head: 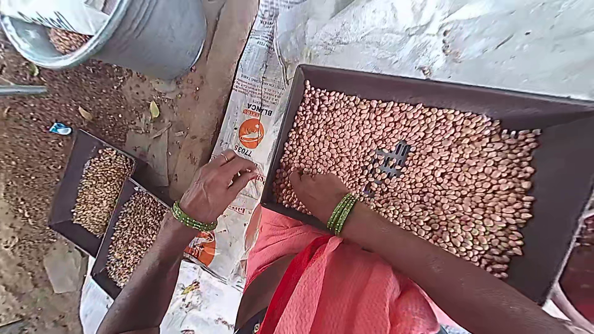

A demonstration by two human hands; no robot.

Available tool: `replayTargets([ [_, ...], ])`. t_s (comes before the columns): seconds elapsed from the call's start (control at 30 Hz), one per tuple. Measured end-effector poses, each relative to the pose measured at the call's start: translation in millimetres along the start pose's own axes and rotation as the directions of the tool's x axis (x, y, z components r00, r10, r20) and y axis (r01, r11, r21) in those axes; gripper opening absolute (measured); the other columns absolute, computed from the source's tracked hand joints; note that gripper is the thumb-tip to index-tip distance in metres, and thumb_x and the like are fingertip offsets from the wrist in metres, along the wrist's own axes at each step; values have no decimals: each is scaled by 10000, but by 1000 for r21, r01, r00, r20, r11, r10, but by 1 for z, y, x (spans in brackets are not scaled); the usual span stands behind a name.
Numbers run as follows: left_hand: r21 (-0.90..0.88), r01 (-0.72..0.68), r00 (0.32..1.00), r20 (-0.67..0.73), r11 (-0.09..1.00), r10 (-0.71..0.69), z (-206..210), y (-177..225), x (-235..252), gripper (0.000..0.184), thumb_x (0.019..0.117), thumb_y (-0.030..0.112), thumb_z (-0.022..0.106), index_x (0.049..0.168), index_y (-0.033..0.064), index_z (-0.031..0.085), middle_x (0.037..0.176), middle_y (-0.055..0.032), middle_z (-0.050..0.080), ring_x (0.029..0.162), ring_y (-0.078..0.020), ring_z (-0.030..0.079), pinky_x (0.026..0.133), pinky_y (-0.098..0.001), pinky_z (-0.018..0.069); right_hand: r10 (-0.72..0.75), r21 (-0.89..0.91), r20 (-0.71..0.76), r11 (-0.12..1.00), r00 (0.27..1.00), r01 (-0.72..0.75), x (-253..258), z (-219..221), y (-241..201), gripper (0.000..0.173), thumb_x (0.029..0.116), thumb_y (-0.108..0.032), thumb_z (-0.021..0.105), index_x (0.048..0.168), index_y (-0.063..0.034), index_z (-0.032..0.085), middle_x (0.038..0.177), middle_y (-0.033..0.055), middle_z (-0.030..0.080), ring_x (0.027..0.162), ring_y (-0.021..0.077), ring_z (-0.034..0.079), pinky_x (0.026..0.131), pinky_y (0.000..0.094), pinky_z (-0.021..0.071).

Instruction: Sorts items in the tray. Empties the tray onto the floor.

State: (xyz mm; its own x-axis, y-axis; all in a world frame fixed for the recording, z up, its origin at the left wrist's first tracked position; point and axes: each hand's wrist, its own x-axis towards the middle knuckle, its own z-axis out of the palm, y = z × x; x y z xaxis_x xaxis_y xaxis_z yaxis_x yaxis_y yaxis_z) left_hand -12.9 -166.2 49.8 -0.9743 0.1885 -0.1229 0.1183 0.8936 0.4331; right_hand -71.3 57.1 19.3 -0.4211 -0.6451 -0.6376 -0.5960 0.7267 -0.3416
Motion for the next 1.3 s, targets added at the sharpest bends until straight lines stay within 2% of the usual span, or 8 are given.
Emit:
replayTargets([
  [0.17,-18,-36,999,35,999,36,12,11,12,200,988,196,633,1068,53,748,943,-113,675,794,-218,662,727,-404,563,80,441,-174,897,982,5,-13,14,41,277,1106,-215,443,1273,-54,594,925,189,706,886,384,711,795,559,552],
  [0.33,-31,-36,997,71,999,38,10,18,20,189,1002,189,632,1103,60,727,968,-102,646,791,-192,645,719,-368,558,-30,298,-498,932,867,204,-11,39,48,214,1052,-155,539,1177,-67,689,800,158,707,711,370,713,618,549,556],
  [0.53,-44,-36,999,12,998,36,8,15,15,204,994,203,628,1093,56,730,959,-97,659,779,-161,642,709,-314,550,-24,-7,-33,1000,999,24,1,10,9,285,1062,-18,442,1335,-7,523,1045,212,672,907,396,699,697,490,550],
  [0.73,-47,1,1000,-7,999,-2,7,12,13,210,992,211,619,1087,61,732,948,-88,657,771,-156,632,697,-319,539,16,181,-58,983,998,-5,2,4,13,326,1083,-98,438,1392,-78,536,1038,209,702,949,412,706,763,549,550],
  [0.83,-76,-15,1000,7,997,15,7,14,12,217,1006,227,611,1096,69,728,969,-89,659,789,-157,642,718,-325,551,-33,698,-257,685,966,209,-17,22,51,227,1068,-201,544,1208,-70,665,844,96,691,704,216,649,651,418,538],
  [0.97,-258,-216,976,-52,942,209,13,43,24,234,989,248,657,1119,69,736,1016,-38,696,849,-59,654,770,-213,563,-184,967,-222,-166,958,192,-28,52,84,257,1040,-256,414,1061,-154,648,587,-117,465,401,-60,330,367,104,281],
  [1.07,-273,-281,959,-55,920,276,10,57,33,302,1008,257,645,1223,55,707,1105,-50,717,908,-58,675,805,-196,572,-158,957,-133,-278,979,85,-27,59,75,457,1097,-416,284,1011,-139,638,621,-100,521,393,-63,317,372,96,281],
  [1.3,-43,-127,969,207,991,133,60,52,26,211,998,157,632,1102,6,736,1051,-216,691,942,-376,708,796,-511,588,167,938,-164,-278,972,206,-29,50,74,521,1125,-308,303,642,-191,458,516,-100,389,397,-25,296,385,126,243],
])
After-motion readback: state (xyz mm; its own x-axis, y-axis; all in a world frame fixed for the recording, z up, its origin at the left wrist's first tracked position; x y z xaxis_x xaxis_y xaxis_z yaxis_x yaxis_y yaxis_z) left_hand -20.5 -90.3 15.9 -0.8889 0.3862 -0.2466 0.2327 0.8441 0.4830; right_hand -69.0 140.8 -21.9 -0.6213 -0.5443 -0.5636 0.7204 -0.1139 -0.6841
